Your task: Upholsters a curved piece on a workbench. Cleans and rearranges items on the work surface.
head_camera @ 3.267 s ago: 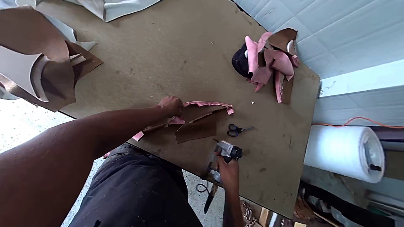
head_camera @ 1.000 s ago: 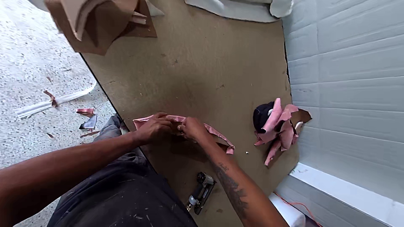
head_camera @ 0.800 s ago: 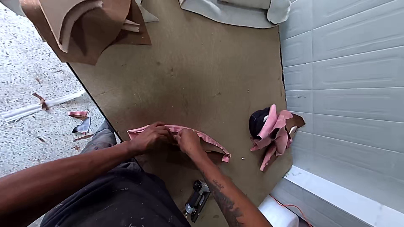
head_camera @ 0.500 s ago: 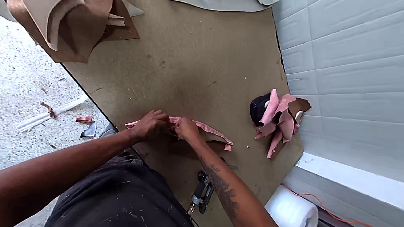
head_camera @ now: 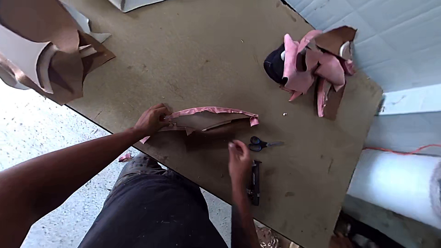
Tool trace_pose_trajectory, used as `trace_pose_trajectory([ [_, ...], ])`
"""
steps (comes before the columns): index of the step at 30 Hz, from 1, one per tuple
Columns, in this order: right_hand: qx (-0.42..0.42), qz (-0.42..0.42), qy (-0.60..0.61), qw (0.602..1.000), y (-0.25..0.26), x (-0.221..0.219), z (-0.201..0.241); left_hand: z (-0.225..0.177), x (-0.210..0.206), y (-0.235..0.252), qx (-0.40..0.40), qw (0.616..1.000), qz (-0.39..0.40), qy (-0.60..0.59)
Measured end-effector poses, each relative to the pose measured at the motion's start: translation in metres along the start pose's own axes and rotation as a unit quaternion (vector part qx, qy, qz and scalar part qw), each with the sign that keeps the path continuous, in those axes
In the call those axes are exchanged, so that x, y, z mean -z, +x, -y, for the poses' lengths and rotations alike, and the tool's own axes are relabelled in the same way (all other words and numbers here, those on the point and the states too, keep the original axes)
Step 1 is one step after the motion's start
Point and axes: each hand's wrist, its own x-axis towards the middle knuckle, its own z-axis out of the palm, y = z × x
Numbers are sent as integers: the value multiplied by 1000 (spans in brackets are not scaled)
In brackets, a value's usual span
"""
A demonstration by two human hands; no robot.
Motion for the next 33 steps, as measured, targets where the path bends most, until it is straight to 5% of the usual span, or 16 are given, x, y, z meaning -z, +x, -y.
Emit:
trace_pose_trajectory([
  [4, -95, -92, -115, 984, -47, 43, -111, 12, -2, 6, -14, 1000, 9, -26],
  [8, -120, -67, -170, 976, -49, 35, -122, 23, -1, 10, -37, 999, 8, -10],
  [12, -156, 7, -210, 965, -50, 39, -94, 22, -2, 8, -37, 999, 14, -21],
  [16, -129, 56, -153, 978, -70, 14, -2, 29, 0, 6, -57, 998, 1, -24],
  [22, -93, 134, -74, 984, -83, -87, 132, 33, -2, 4, -84, 995, -22, -39],
  [27, -83, 120, -186, 972, -69, -139, 155, 37, -1, 3, -95, 994, -16, -48],
  [33, -89, 126, -222, 963, -65, -148, 165, 40, -1, 2, -110, 992, -11, -54],
])
